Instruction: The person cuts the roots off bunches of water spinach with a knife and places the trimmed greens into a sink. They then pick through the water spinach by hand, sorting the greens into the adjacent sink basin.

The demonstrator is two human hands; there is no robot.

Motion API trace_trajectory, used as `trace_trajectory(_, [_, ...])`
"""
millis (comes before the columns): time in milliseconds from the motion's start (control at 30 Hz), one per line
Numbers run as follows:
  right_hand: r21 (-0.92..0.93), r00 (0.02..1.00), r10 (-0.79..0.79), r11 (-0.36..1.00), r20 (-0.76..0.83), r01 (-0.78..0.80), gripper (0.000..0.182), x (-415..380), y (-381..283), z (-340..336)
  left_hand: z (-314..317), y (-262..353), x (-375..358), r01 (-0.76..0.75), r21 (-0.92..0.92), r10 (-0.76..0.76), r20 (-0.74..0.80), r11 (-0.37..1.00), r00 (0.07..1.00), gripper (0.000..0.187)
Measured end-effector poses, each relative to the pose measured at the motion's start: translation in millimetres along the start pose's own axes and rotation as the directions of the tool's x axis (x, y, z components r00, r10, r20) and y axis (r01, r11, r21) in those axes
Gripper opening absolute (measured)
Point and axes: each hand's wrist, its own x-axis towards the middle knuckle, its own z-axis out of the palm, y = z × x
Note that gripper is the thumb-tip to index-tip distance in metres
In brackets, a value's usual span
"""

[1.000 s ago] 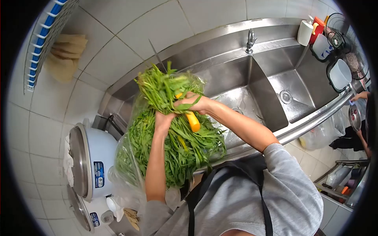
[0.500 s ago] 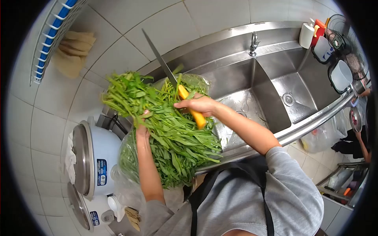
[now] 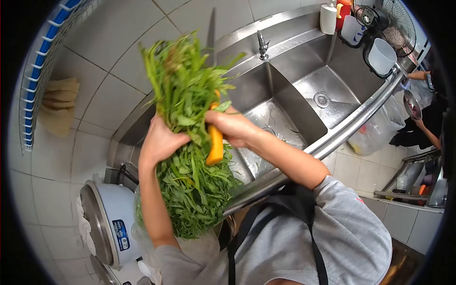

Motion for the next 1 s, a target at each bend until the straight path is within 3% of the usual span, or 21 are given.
trace_trajectory(67, [0.126, 0.998, -0.025, 0.992, 0.058, 0.017, 0.027, -4.5, -19.5, -18.0, 12.9, 9.8, 22.6, -0.105, -0.04, 0.107, 0.051, 0.994, 0.993, 0.078])
trace_trajectory(133, [0.158, 1.0, -0.013, 0.987, -0.006, 0.014, 0.028, -8.2, -40.5, -43.3, 35.1, 20.0, 49.9, -0.13, -0.132, 0.14, 0.066, 0.983, 0.988, 0.082])
trace_trajectory(167, [0.139, 0.996, -0.045, 0.989, -0.078, 0.056, 0.028, -14.3, -53.2, -56.2, 46.7, 30.9, 63.0, -0.178, -0.099, 0.185, 0.066, 0.979, 0.981, 0.084])
trace_trajectory(267, [0.081, 0.995, -0.098, 0.992, -0.029, 0.1, 0.024, -13.0, -86.0, -119.2, 88.5, 66.0, 99.3, -0.307, -0.089, 0.315, 0.112, 0.948, 0.942, 0.091])
trace_trajectory(333, [0.144, 0.992, -0.089, 0.984, -0.086, 0.101, 0.022, -34.6, -113.6, -145.9, 127.2, 84.2, 122.5, -0.315, -0.154, 0.333, 0.115, 0.937, 0.936, 0.09])
trace_trajectory(367, [0.114, 0.992, -0.08, 0.989, -0.096, 0.091, 0.022, -39.7, -121.6, -166.4, 151.4, 84.9, 134.9, -0.255, -0.279, 0.299, 0.13, 0.926, 0.945, 0.09])
trace_trajectory(467, [0.034, 0.958, -0.058, 0.997, -0.28, 0.07, 0.024, -57.8, -130.0, -223.6, 219.6, 93.7, 154.2, -0.245, -0.329, 0.317, 0.187, 0.912, 0.93, 0.08])
trace_trajectory(533, [-0.174, 0.903, -0.074, 0.985, -0.423, -0.001, 0.023, -53.8, -117.8, -273.3, 271.3, 78.7, 161.9, -0.077, -0.509, 0.223, 0.232, 0.857, 0.947, 0.064])
trace_trajectory(633, [-0.291, 0.92, -0.048, 0.954, -0.39, -0.074, 0.017, -73.0, -132.3, -299.9, 319.9, 84.5, 161.3, 0.247, -0.684, -0.041, 0.303, 0.686, 0.952, 0.048])
trace_trajectory(667, [-0.323, 0.936, -0.012, 0.94, -0.353, -0.11, 0.016, -73.1, -135.9, -310.6, 331.4, 82.2, 165.7, 0.256, -0.687, -0.041, 0.313, 0.68, 0.949, 0.048])
trace_trajectory(700, [-0.418, 0.954, 0.088, 0.885, -0.286, -0.207, 0.026, -76.5, -148.8, -315.2, 342.7, 68.7, 172.7, 0.341, -0.741, -0.074, 0.369, 0.578, 0.927, 0.048])
trace_trajectory(733, [-0.416, 0.954, 0.095, 0.885, -0.285, -0.212, 0.026, -71.4, -149.9, -326.2, 353.9, 54.6, 178.1, 0.42, -0.778, -0.104, 0.423, 0.468, 0.9, 0.047])
trace_trajectory(800, [-0.273, 0.861, 0.301, 0.861, -0.409, -0.43, 0.021, -55.5, -149.5, -348.3, 364.6, 42.3, 186.1, 0.458, -0.79, -0.14, 0.442, 0.408, 0.886, 0.047])
trace_trajectory(867, [-0.238, 0.866, 0.349, 0.863, -0.359, -0.446, 0.017, -49.9, -157.5, -375.6, 367.8, 39.6, 195.1, 0.519, -0.796, -0.132, 0.504, 0.312, 0.853, 0.042])
trace_trajectory(1000, [-0.072, 0.85, 0.392, 0.894, -0.351, -0.442, 0.01, -45.6, -152.7, -435.3, 369.0, 24.0, 228.8, 0.632, -0.673, -0.028, 0.676, 0.383, 0.736, 0.044])
